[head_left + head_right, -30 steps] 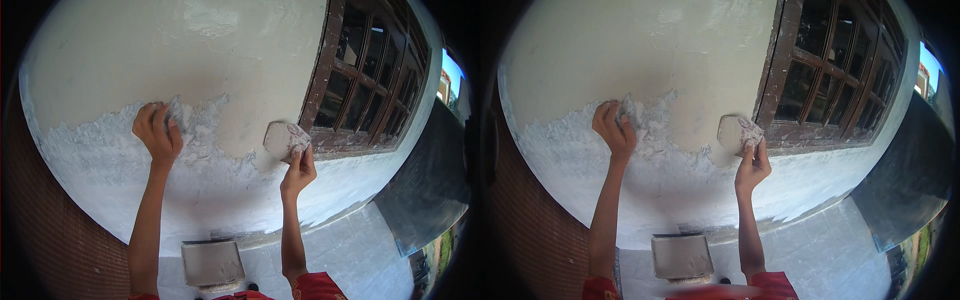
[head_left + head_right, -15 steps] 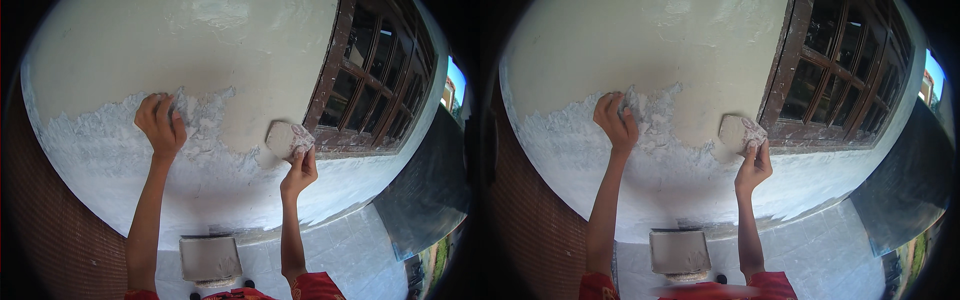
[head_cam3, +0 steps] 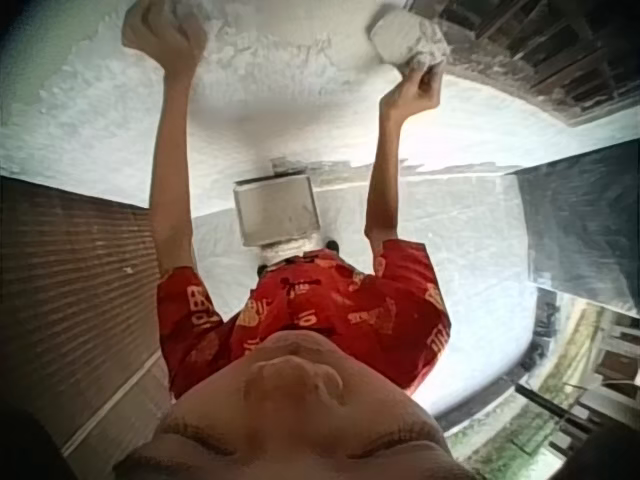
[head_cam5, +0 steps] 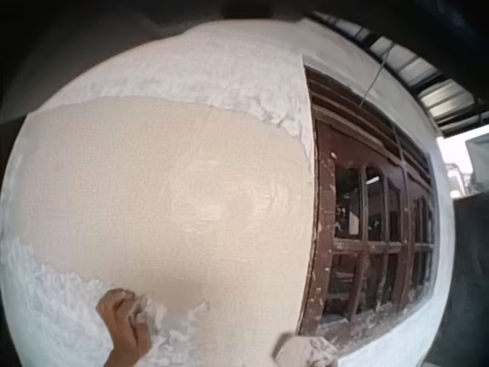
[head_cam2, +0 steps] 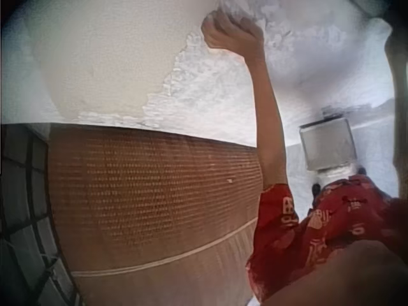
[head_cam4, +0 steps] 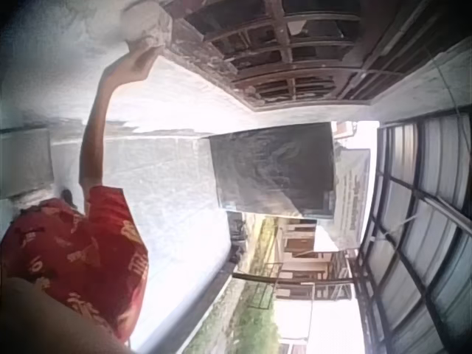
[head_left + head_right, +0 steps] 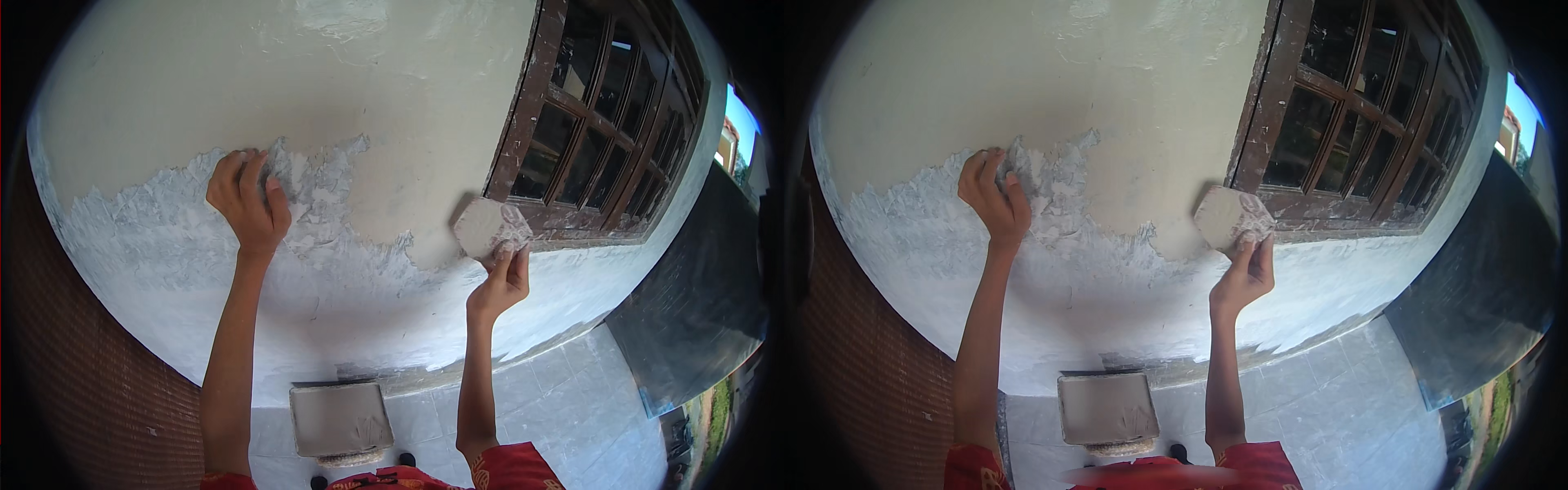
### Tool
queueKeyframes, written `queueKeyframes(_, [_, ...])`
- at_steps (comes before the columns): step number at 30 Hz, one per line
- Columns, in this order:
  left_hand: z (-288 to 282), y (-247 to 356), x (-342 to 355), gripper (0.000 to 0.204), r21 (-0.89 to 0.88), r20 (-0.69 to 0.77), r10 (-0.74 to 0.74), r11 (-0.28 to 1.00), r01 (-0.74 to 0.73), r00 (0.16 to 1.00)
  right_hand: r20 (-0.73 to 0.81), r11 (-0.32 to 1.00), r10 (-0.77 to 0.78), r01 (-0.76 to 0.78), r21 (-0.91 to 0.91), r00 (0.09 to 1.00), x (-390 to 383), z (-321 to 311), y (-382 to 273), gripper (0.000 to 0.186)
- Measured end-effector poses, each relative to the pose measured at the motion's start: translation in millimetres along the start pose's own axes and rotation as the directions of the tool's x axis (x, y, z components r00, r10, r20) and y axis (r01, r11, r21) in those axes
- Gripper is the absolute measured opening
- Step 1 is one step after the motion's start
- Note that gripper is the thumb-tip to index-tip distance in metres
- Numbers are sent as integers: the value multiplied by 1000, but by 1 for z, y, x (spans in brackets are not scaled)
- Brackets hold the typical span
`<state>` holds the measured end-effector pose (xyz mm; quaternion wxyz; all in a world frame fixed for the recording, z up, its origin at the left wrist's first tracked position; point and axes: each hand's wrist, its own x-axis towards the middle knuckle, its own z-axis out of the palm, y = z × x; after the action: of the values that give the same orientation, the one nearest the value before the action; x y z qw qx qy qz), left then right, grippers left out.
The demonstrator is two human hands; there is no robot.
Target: The person spreads putty onto a damaged section of an exterior wall near a window frame using a plastic scraper.
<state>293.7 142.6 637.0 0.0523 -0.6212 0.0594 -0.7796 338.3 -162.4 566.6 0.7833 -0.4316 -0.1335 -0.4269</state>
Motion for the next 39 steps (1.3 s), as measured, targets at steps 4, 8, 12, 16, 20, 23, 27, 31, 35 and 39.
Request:
queueKeyframes(4, [3, -5, -3, 27, -25, -40, -1, 1000, 0, 999, 345, 994, 93, -66, -90, 934, -74, 39, 17, 35])
queueKeyframes(8, [2, -2, -4, 28, -35, -58, -12, 999, 10, 998, 138, 993, 37, -21, -116, 990, -36, 22, 29, 35])
queueKeyframes(12, [2, 0, -4, 28, -27, -33, 4, 1000, -4, 999, -119, 999, 17, -21, -33, 993, 14, -22, 15, 38])
queueKeyframes(16, [0, 0, -2, 30, -5, 0, 14, 1000, -14, 1000, 100, 999, 46, -47, 15, 994, -30, 11, 11, 35])
queueKeyframes(20, [2, -3, -1, 28, -20, -39, 2, 1000, -3, 999, 392, 993, 58, -12, -118, 918, -62, 37, 28, 38])
queueKeyframes(23, [0, -4, -2, 27, -5, -40, 0, 1000, 0, 999, 118, 998, 11, -3, -70, 993, -17, 12, 31, 35])
queueKeyframes(27, [2, 0, 0, 28, 1, -39, 12, 1000, -12, 999, -130, 999, 34, -34, 5, 991, 22, -21, 16, 35])
queueKeyframes(31, [3, 1, 0, 28, -24, -6, 3, 1000, -3, 1000, 177, 999, 30, -35, 25, 984, -37, 14, 16, 36])
queueKeyframes(35, [0, -1, 0, 27, -4, -36, -10, 1000, 10, 999, 304, 997, 57, -40, -63, 951, -76, 45, 28, 37])
queueKeyframes(39, [3, 2, -3, 28, -4, -41, -14, 1000, 14, 999, 28, 996, 71, -70, -62, 997, -10, -12, 37, 36])
